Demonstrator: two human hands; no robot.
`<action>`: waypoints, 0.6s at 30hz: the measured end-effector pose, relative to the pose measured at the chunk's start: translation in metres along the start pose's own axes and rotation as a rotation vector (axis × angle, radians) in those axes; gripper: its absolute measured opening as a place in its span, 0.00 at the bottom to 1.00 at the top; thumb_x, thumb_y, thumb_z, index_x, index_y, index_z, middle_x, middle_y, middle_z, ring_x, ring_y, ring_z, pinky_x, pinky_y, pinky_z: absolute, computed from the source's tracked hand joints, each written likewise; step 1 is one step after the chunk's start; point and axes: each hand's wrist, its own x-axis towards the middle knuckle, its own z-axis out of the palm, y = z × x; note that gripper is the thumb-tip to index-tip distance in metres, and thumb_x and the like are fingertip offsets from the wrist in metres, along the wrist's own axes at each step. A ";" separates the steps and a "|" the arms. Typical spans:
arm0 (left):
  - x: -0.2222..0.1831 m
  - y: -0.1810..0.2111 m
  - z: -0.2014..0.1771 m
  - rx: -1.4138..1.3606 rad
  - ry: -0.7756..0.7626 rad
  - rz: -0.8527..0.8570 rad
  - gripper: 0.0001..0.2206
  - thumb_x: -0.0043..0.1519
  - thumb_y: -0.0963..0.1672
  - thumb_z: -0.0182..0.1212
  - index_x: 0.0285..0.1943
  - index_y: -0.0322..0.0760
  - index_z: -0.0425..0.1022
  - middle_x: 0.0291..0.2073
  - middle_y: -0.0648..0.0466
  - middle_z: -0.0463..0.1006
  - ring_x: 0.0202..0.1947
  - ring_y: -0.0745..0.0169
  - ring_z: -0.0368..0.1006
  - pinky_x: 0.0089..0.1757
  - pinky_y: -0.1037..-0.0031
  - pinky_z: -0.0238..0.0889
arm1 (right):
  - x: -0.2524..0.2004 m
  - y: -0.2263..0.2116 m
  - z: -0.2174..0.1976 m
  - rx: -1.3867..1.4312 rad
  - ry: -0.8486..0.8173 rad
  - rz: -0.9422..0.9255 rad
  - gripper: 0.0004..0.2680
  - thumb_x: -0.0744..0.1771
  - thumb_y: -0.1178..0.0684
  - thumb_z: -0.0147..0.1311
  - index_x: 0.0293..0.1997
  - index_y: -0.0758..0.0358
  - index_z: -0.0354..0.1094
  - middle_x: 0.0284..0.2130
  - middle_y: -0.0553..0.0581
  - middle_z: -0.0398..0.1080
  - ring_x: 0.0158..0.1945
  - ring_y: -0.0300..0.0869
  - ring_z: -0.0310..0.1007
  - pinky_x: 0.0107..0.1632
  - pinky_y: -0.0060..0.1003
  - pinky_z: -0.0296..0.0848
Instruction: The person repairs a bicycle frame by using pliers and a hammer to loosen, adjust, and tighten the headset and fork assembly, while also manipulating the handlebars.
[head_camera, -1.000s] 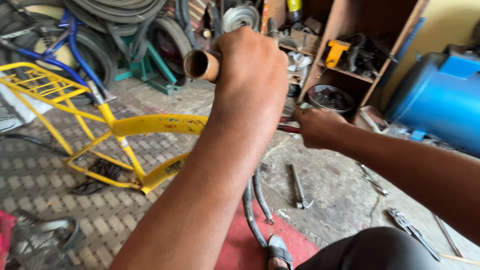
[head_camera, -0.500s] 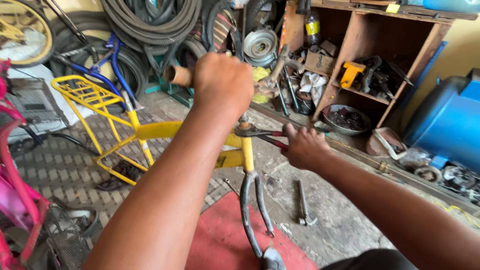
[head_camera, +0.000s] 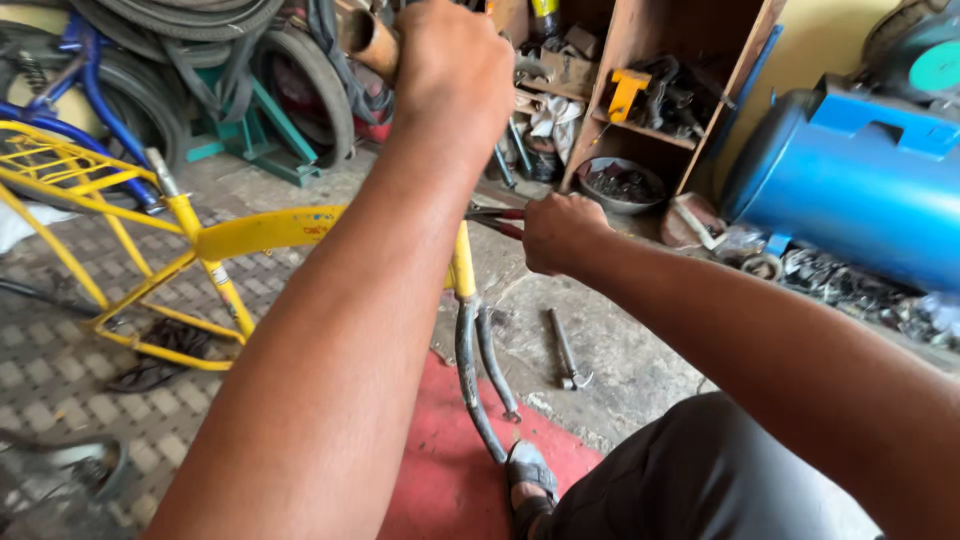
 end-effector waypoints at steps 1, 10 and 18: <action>-0.002 -0.001 0.000 -0.004 0.000 -0.003 0.11 0.64 0.46 0.53 0.41 0.47 0.84 0.34 0.55 0.84 0.36 0.54 0.82 0.29 0.56 0.66 | 0.005 0.000 0.000 -0.037 -0.038 -0.020 0.15 0.63 0.55 0.59 0.54 0.64 0.73 0.52 0.66 0.75 0.56 0.54 0.77 0.55 0.46 0.77; -0.028 0.007 0.009 0.407 0.395 -0.036 0.12 0.51 0.48 0.62 0.41 0.48 0.85 0.34 0.57 0.81 0.43 0.52 0.76 0.41 0.48 0.65 | 0.031 0.025 0.001 -0.148 -0.083 -0.064 0.25 0.63 0.58 0.55 0.70 0.59 0.55 0.53 0.67 0.72 0.55 0.59 0.75 0.50 0.54 0.77; -0.020 -0.009 -0.015 -0.086 -0.020 -0.019 0.10 0.63 0.47 0.55 0.40 0.46 0.85 0.30 0.56 0.83 0.31 0.54 0.81 0.28 0.55 0.70 | 0.030 0.031 0.019 -0.012 -0.036 -0.015 0.18 0.68 0.53 0.47 0.68 0.52 0.59 0.54 0.67 0.72 0.54 0.57 0.78 0.52 0.53 0.78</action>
